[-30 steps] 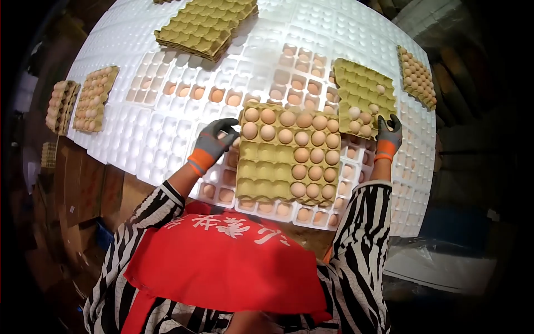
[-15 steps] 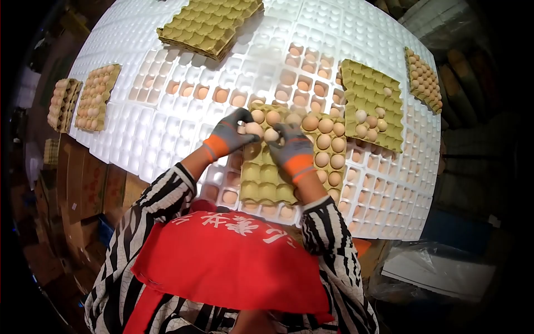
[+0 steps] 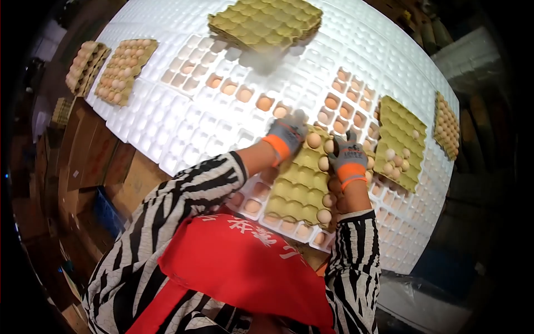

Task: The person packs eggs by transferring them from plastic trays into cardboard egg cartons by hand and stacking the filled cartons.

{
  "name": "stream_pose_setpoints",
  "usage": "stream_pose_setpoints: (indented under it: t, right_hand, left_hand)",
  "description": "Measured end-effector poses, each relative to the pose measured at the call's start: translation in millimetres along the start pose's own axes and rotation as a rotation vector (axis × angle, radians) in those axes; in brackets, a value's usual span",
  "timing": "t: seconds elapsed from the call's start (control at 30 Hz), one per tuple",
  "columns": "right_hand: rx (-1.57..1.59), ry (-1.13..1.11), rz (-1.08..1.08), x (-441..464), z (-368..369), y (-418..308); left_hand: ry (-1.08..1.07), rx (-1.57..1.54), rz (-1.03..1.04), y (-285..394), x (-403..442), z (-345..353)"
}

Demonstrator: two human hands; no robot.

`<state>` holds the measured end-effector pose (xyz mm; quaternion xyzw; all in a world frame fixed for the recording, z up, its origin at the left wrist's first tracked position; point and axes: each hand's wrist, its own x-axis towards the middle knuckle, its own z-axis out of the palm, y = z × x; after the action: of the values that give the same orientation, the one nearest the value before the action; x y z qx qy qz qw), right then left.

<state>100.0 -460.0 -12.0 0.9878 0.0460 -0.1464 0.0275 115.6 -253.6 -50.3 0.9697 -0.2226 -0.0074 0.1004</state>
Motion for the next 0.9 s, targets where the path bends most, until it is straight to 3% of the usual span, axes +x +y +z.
stream_pose_setpoints:
  t: [0.03, 0.13, 0.17, 0.23, 0.27, 0.3, 0.33, 0.37, 0.43, 0.6, 0.63, 0.7, 0.8, 0.9]
  right_hand:
    - [0.028, 0.025, -0.012, 1, 0, 2]
    - [0.118, 0.111, 0.033, -6, -5, -2]
    - [0.258, 0.174, 0.132, -14, -17, -8]
    - [0.542, 0.303, 0.083, -25, -12, -2]
    - [0.714, 0.341, 0.088, -30, -15, -10]
    - [0.978, 0.332, 0.043, -30, -10, -21]
    - [1.157, 0.226, 0.051, -30, -8, -41]
    - [1.08, 0.353, 0.004, -29, 4, -72]
    - [0.921, 0.347, -0.19, -19, -4, -138]
    - [0.745, 0.283, -0.092, 25, 6, -254]
    - [0.668, 0.257, -0.047, 33, 4, -266]
    - [0.51, 0.206, 0.044, 46, -3, -283]
    - [0.49, 0.183, 0.046, 53, 15, -287]
    - [0.85, 0.354, 0.033, 50, 46, -276]
  left_hand:
    - [0.082, -0.007, -0.025, 4, 1, -3]
    - [-0.112, -0.209, -0.006, -13, -4, -25]
    - [-0.07, -0.346, -0.06, -23, -10, -37]
    - [0.014, -0.618, -0.172, -54, -34, -53]
    - [0.194, -0.668, -0.124, -81, -48, -42]
    - [0.223, -0.77, -0.202, -106, -63, -45]
    - [0.357, -0.668, -0.199, -136, -79, -33]
    - [0.387, -0.666, -0.256, -163, -94, -36]
    - [0.356, -0.551, -0.355, -214, -114, -37]
    - [0.159, -0.479, -0.423, -249, -104, -52]
    - [0.18, -0.418, -0.378, -252, -101, -40]
    - [0.029, -0.299, -0.326, -248, -90, -37]
    - [-0.071, -0.2, -0.245, -250, -87, -25]
    - [-0.052, -0.227, -0.23, -265, -94, -33]
